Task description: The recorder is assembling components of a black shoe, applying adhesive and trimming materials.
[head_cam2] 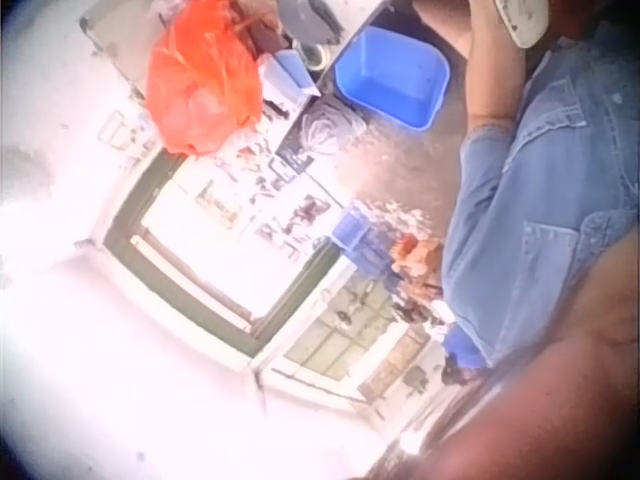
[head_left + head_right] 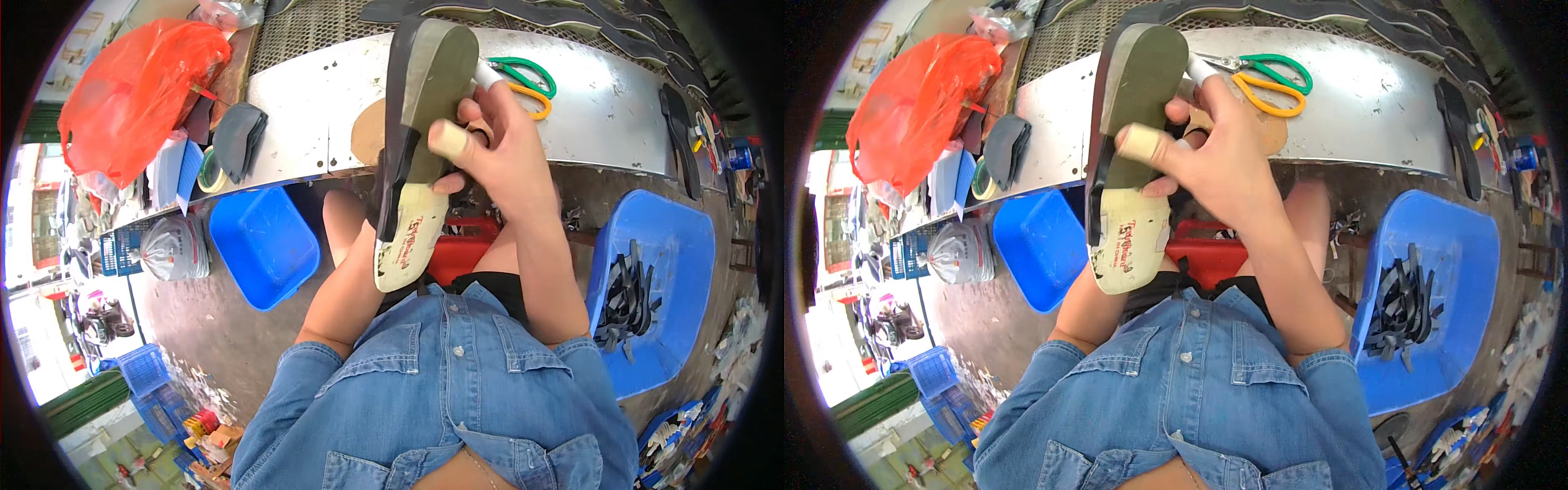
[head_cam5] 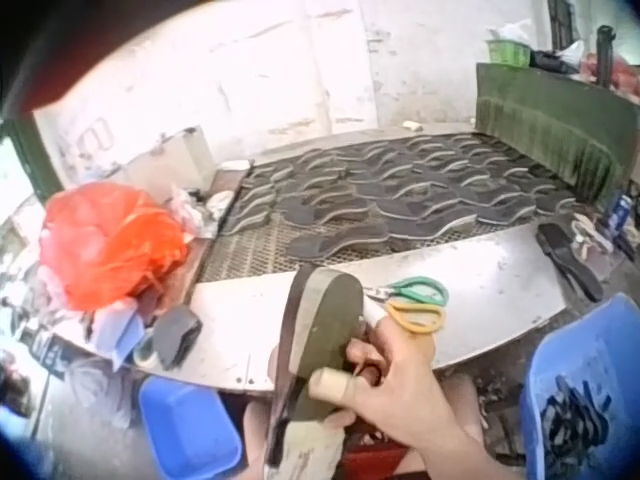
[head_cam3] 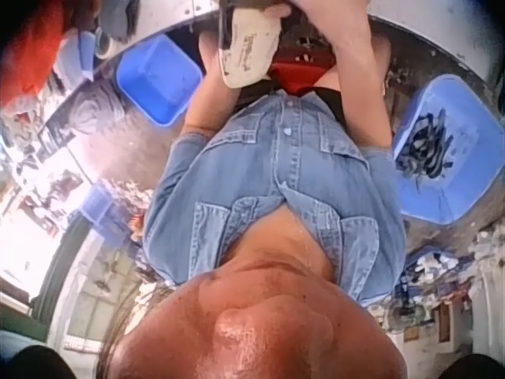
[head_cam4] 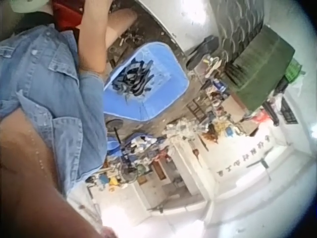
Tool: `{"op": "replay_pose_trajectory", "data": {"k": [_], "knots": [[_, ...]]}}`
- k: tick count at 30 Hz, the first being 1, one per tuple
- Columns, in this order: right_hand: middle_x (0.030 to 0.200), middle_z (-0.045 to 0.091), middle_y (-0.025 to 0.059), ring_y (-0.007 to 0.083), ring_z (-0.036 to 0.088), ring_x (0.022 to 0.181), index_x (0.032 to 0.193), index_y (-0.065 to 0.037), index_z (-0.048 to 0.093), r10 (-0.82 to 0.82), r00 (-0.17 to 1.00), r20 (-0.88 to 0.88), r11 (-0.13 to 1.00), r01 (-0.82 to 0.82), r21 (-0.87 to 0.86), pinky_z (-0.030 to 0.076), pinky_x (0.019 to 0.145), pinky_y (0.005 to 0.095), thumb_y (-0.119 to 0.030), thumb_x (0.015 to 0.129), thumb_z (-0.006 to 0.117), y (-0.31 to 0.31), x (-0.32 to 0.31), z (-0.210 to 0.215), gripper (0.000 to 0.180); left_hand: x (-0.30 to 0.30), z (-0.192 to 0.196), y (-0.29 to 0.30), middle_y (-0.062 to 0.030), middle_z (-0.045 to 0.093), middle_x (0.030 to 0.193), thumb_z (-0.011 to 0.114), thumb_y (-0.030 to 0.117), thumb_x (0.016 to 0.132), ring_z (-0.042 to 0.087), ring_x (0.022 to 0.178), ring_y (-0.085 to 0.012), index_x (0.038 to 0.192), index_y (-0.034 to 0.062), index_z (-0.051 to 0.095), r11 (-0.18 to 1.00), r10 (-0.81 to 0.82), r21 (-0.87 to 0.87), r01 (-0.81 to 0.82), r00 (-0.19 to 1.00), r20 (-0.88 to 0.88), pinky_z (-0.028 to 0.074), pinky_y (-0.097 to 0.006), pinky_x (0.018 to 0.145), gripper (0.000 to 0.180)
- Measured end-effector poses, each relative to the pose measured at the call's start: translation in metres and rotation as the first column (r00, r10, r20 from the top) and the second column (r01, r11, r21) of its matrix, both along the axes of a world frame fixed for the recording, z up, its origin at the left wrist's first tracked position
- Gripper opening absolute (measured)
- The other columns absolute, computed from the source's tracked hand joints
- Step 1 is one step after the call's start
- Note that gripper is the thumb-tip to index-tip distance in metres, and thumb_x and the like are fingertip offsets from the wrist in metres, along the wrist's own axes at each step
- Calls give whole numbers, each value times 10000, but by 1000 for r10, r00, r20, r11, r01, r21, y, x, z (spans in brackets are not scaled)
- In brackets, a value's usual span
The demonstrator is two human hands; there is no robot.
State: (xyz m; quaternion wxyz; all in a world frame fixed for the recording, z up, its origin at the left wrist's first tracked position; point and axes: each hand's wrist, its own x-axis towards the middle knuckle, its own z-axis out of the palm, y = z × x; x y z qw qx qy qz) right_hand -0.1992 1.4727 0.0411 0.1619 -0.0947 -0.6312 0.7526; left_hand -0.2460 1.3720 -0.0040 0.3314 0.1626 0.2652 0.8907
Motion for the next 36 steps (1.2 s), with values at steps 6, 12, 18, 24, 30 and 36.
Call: {"op": "replay_pose_trajectory", "data": {"k": [6, 12, 18, 24, 30, 36], "knots": [[976, 494, 4, 39, 527, 745, 1275, 18, 421, 53, 999, 8, 996, -52, -77, 443, 489, 162, -141, 639, 820, -2, -1, -9, 767, 3, 19, -5, -69, 552, 1045, 573, 264, 882, 531, 794, -124, 1223, 34, 475, 1000, 6, 14, -6, 1000, 8, 439, -205, 537, 423], [993, 523, 19, 85, 464, 778, 1301, -3, 412, 3, 991, -136, 995, 10, 95, 434, 753, 228, -210, 677, 824, -5, -1, -13, 776, -9, 2, -1, -77, 568, 1088, 562, 287, 901, 571, 902, -163, 1216, 45, 495, 999, 38, 3, -37, 995, -97, 496, -289, 779, 402], [1097, 599, 87, 140, 579, 966, 1258, 14, 492, -9, 996, -87, 998, 3, -65, 477, 835, 281, -59, 817, 676, 5, 21, -13, 483, -32, -1, -17, -17, 528, 956, 473, 406, 946, 514, 787, -139, 1364, 109, 356, 980, -46, 197, 12, 984, 170, 468, -255, 673, 526], [1307, 423, 112, 190, 457, 1166, 1418, 22, 235, 29, 990, -137, 998, -21, 62, 416, 922, 324, -200, 683, 815, -21, 21, -16, 962, -32, 0, -6, -21, 469, 953, 496, 305, 937, 459, 723, -114, 1381, 72, 325, 928, -208, 329, 172, 975, 77, 428, -222, 611, 529], [1103, 493, 35, 94, 490, 921, 1420, 2, 277, 170, 975, -143, 964, -195, -182, 442, 815, 231, -46, 685, 771, -10, 10, -29, 887, -26, 9, -5, -18, 504, 928, 532, 259, 923, 495, 689, -132, 1300, 68, 411, 992, -42, 118, 34, 997, 62, 450, -217, 577, 439], [951, 637, 21, 62, 569, 786, 1158, -16, 595, -37, 997, -67, 997, 33, -68, 447, 692, 205, -112, 869, 638, 33, 14, -26, 307, -20, 31, -15, -65, 606, 979, 581, 132, 887, 597, 826, -132, 1135, 25, 509, 815, 209, -524, -247, 969, -132, 522, -287, 710, 279]]}}
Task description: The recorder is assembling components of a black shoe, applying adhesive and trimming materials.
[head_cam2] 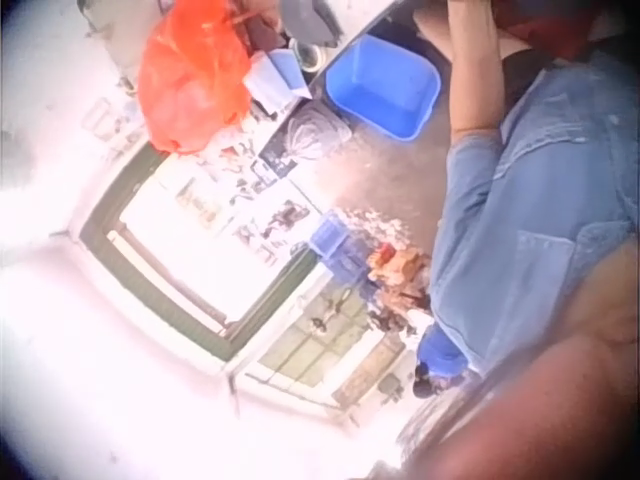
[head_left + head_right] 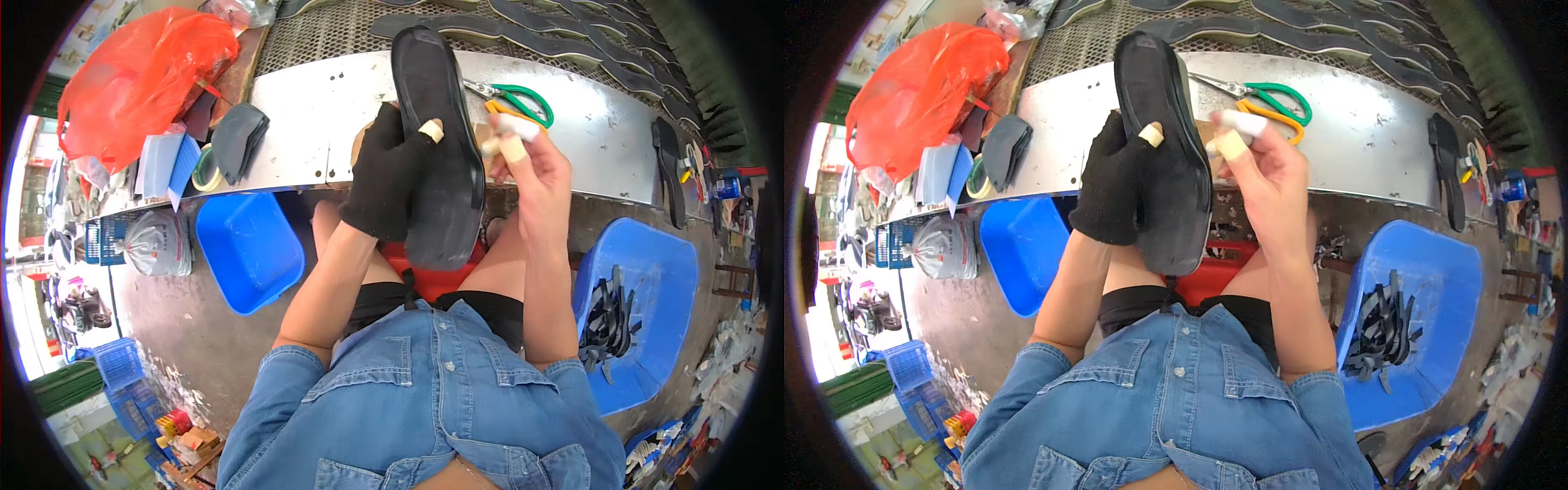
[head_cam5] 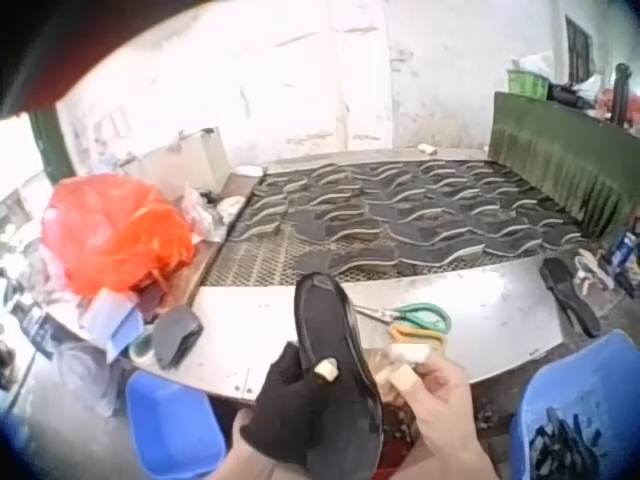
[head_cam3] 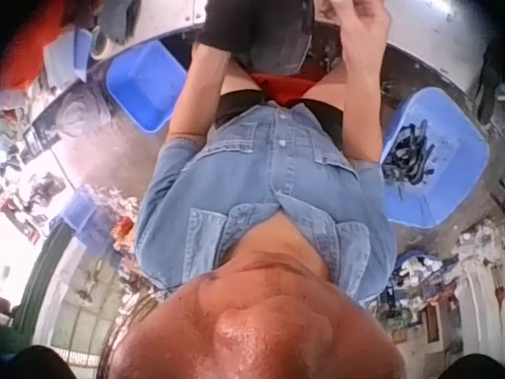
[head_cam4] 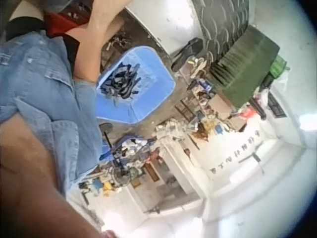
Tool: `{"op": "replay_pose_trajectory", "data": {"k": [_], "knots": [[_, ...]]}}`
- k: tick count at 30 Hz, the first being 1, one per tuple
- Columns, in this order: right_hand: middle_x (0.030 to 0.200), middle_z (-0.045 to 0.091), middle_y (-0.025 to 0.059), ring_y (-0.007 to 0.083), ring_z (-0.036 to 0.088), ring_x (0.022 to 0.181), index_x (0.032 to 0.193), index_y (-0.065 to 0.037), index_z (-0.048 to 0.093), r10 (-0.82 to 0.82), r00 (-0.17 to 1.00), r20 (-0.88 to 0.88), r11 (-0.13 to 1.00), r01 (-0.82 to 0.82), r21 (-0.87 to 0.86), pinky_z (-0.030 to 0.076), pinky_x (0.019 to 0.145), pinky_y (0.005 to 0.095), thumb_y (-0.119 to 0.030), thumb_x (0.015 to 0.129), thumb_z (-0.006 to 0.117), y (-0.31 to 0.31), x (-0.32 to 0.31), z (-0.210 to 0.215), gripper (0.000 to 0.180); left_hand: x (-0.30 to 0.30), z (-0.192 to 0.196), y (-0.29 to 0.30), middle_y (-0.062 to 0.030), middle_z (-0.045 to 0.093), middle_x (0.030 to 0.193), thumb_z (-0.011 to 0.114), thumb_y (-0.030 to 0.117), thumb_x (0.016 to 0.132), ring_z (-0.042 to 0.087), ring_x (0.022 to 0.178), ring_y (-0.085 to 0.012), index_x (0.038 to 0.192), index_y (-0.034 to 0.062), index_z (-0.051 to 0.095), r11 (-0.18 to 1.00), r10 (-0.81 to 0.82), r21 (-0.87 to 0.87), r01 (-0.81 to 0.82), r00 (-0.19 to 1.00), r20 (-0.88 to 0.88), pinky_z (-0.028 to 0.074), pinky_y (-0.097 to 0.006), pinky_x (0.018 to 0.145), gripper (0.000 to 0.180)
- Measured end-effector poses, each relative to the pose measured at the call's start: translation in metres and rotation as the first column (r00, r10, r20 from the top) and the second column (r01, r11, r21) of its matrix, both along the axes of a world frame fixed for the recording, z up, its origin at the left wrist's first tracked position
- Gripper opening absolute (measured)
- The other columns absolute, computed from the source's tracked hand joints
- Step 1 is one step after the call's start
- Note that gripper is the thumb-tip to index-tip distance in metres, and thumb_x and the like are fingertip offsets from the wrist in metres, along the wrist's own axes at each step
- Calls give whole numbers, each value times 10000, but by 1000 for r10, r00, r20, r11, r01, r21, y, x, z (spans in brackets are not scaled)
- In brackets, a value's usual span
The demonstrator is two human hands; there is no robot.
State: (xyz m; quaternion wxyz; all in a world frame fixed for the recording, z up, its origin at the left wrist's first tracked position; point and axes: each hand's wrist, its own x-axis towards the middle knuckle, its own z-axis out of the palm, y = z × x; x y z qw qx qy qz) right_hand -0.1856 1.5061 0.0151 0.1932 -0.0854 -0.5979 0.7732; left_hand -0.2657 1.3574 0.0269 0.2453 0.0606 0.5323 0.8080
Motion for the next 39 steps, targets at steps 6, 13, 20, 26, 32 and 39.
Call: {"op": "replay_pose_trajectory", "data": {"k": [6, 13, 20, 26, 32, 39], "knots": [[711, 577, -49, 12, 493, 633, 977, -25, 666, -10, 998, 62, 988, 0, 157, 381, 561, 181, -198, 857, 675, 9, -18, 5, 211, 10, -3, 6, -60, 590, 988, 614, 111, 853, 562, 832, -92, 1158, -7, 474, 994, -45, -113, 16, 964, -262, 475, -244, 713, 356], [683, 545, -63, -3, 442, 572, 907, -20, 658, -62, 995, 72, 989, 51, 140, 332, 508, 170, -207, 847, 686, 9, -21, 1, 198, 13, -8, 11, -27, 559, 989, 598, 126, 871, 528, 851, -75, 1407, 27, 306, 995, -48, -102, 17, 950, -308, 449, -232, 726, 619], [674, 522, -97, -20, 397, 551, 909, -14, 677, -60, 995, 86, 998, 60, -1, 274, 487, 162, -196, 849, 679, 10, -17, 1, 191, 6, -12, 0, -30, 572, 1087, 528, 263, 945, 558, 939, -108, 1387, 70, 352, 943, -186, 289, 166, 981, 47, 480, -258, 815, 514], [734, 571, -80, -26, 426, 583, 992, -15, 674, -100, 990, 96, 978, 115, -172, 303, 510, 151, -193, 856, 673, 10, -17, -11, 223, 14, -5, -6, -31, 616, 1009, 549, 238, 939, 569, 894, -75, 1213, 0, 529, 958, -263, 133, 253, 963, 65, 476, -223, 784, 363], [845, 634, -10, 18, 529, 676, 1035, 23, 650, -89, 994, 59, 970, 100, -222, 405, 593, 164, -171, 868, 658, 1, -14, -1, 256, 10, -4, -10, -42, 634, 965, 576, 232, 921, 575, 862, -79, 1148, -20, 564, 933, -360, 39, 359, 932, 32, 475, -230, 751, 339], [884, 651, 34, 60, 582, 739, 1028, 48, 633, -138, 990, -3, 979, 136, -151, 462, 668, 198, -130, 873, 638, 2, -11, -11, 236, 4, -1, -12, -67, 641, 990, 612, 191, 872, 591, 857, -122, 1123, -30, 564, 791, -524, -484, 376, 824, -216, 478, -271, 752, 338]]}}
